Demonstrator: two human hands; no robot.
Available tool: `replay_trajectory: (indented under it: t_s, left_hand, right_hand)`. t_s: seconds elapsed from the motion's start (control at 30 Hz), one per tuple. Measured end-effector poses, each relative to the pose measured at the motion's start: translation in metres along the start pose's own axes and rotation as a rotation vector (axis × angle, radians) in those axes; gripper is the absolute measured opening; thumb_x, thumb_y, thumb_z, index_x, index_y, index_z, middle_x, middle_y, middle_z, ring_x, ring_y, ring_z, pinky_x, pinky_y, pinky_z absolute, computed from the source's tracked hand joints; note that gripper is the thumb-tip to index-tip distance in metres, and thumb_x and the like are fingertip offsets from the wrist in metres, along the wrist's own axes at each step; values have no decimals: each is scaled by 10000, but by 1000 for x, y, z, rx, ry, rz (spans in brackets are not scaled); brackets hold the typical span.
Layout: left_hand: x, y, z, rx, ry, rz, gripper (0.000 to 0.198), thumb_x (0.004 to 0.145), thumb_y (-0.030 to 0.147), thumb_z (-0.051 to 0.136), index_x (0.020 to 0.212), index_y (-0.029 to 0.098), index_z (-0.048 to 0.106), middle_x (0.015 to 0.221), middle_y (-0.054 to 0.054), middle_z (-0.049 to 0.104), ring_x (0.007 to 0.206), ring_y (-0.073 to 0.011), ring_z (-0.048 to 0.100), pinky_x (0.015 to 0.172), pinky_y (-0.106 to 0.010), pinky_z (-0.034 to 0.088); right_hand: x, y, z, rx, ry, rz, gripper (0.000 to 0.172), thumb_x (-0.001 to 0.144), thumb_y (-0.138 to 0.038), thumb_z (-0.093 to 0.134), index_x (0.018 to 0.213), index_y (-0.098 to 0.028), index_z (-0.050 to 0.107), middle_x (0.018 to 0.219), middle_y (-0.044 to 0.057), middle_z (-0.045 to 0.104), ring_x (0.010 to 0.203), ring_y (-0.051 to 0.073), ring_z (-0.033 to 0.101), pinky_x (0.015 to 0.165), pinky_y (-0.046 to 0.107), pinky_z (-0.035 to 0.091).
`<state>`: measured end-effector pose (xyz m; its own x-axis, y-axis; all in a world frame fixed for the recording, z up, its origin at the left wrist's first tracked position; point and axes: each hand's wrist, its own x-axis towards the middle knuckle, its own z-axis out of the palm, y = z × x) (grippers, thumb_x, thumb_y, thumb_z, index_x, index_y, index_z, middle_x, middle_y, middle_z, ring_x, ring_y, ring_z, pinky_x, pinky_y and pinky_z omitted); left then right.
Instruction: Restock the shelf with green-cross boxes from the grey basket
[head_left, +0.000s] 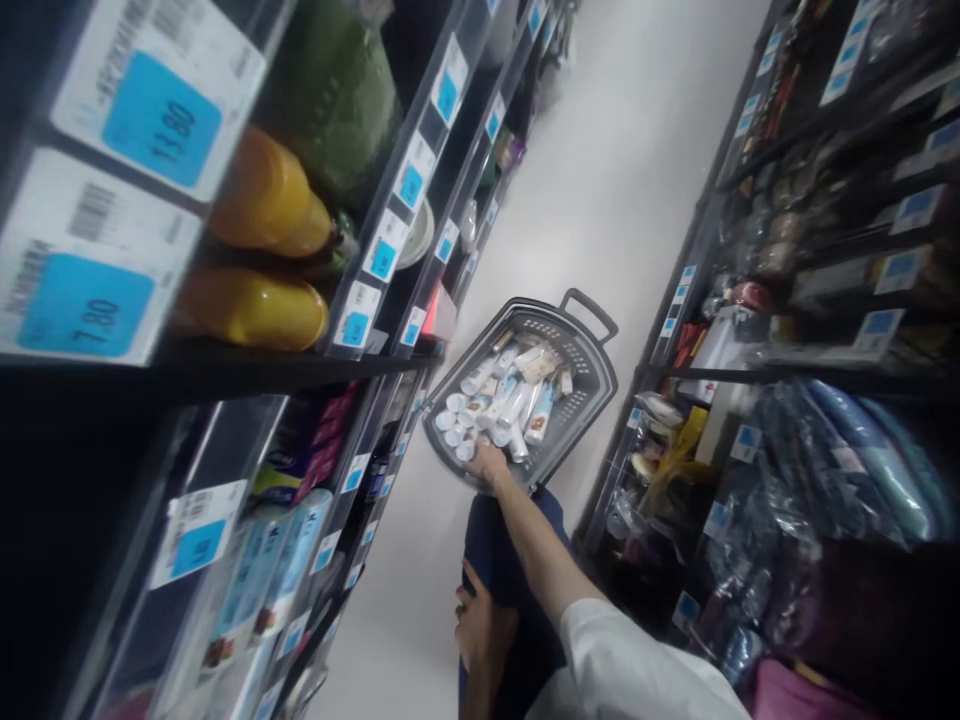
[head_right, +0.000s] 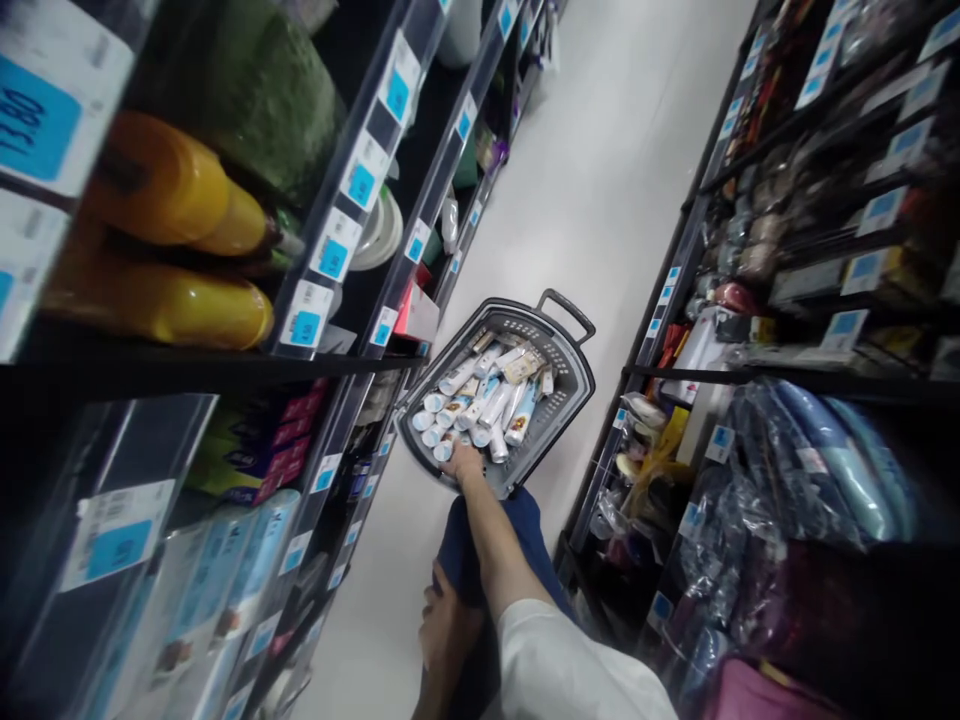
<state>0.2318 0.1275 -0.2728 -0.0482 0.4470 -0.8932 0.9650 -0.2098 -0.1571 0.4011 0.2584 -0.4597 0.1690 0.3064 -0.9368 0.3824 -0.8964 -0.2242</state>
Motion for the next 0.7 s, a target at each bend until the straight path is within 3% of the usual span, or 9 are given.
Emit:
replay_trajectory:
  t_s: [0.2,0.37,0.47,0.6,0.7]
  left_hand:
    - [5,-7,-1,68,-31,26,1002,820,334,604,1613,17,80,1324,-286,532,1080,-363,657,841,-416,527]
    - [1,-4,-6,99,-9,43,999,851,439,593,1612,26,95,1320,-294,543,1084,-373,662,856,-424,519]
    - [-4,-5,-10,80,-13,28,1087,814,507,627,1611,21,71,1348,-310,531,1129,-396,647,892,-442,512]
    - [-14,-12,-18,53,-80,31,1126,788,515,668,1623,57,67,1412,-299,515,1190,-399,635,965,-456,495]
    - [-28,-20,-23,33,-123,58,1043,830,508,639,1631,105,106,1467,-266,506,1256,-373,613,1008,-425,485]
  right_hand:
    - [-2,13,11,58,43,35,697,799,-289,765,1433,-149,512,1320,237,659,1236,344,650,988,391,520]
    - [-33,28,16,90,115,108,692,858,-323,725,1475,-162,457,1354,267,619,1250,362,631,994,417,501]
    - [-67,32,13,105,143,99,682,878,-362,698,1474,-148,443,1269,255,674,1223,367,650,998,423,498]
    - [-134,39,6,269,184,85,627,878,-432,648,1396,-129,469,1197,239,708,1175,375,680,998,449,518]
    - [-193,55,3,493,131,170,578,806,-414,689,1290,-160,502,1146,217,714,1000,368,739,831,470,604]
